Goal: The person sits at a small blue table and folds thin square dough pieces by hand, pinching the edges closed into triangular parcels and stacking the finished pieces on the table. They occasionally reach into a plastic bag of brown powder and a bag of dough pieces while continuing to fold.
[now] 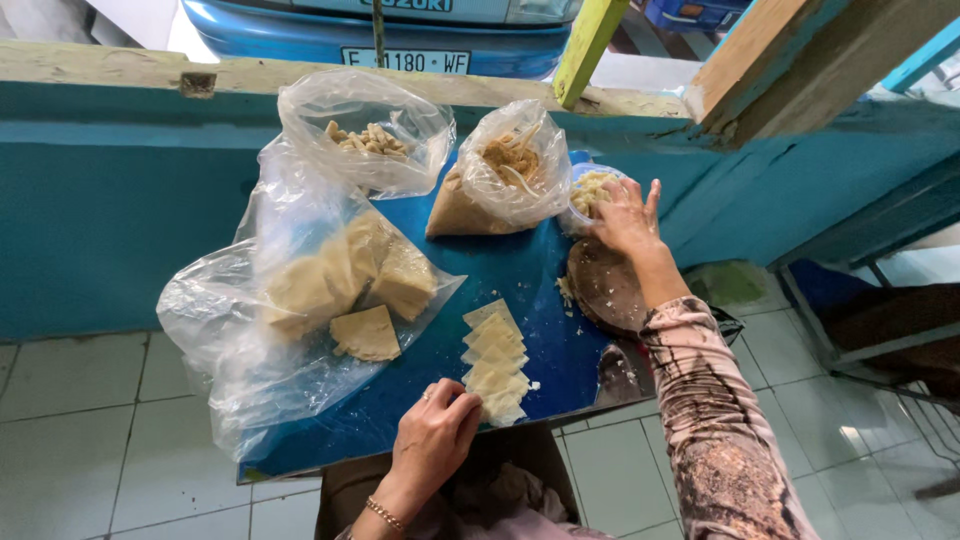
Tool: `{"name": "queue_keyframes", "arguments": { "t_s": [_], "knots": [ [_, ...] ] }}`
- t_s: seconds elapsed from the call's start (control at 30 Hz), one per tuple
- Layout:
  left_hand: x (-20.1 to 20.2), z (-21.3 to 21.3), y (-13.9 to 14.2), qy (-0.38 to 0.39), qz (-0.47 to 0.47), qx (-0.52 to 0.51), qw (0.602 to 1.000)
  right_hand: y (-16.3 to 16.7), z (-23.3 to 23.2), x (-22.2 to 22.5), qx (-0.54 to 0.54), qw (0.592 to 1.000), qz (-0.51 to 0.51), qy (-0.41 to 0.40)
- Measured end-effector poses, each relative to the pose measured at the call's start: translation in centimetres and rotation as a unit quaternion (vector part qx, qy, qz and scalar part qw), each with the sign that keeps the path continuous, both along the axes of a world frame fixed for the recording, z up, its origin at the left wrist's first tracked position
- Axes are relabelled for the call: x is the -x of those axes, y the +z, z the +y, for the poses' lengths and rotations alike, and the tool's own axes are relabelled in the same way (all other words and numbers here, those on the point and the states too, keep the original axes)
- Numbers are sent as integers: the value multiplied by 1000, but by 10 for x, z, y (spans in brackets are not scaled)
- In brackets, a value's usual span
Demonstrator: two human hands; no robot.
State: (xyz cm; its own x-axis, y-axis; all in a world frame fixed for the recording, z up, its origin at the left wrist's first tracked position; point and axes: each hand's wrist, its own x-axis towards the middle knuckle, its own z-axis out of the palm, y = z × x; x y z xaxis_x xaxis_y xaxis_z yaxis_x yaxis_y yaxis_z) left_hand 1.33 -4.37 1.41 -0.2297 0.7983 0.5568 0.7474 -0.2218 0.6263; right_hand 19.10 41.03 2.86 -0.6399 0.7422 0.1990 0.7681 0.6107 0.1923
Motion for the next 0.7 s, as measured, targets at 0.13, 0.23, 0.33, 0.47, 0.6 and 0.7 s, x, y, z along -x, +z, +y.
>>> {"name": "queue_keyframes", "arguments": {
  "t_s": [0.13, 0.23, 0.33, 0.47, 0.6, 0.7],
  "knots": [
    [1, -1, 1, 4, -9, 7, 1000, 4, 8, -7, -5, 999, 33, 3],
    [2, 0, 2, 0, -11, -3, 1000, 4, 11, -13, 40, 998, 36, -26],
    [2, -1, 4, -7, -29, -5, 1000, -3, 11, -18, 50, 998, 30, -21],
    [3, -4, 5, -9, -43, 14, 999, -2, 7, -20, 18, 999, 44, 5],
    [3, -4, 5, -15, -44, -11, 999, 24, -15, -16, 25, 992, 120, -6],
    [1, -3, 3, -6, -23, -19, 1000, 44, -62, -17, 100, 946, 269, 150]
  ]
}}
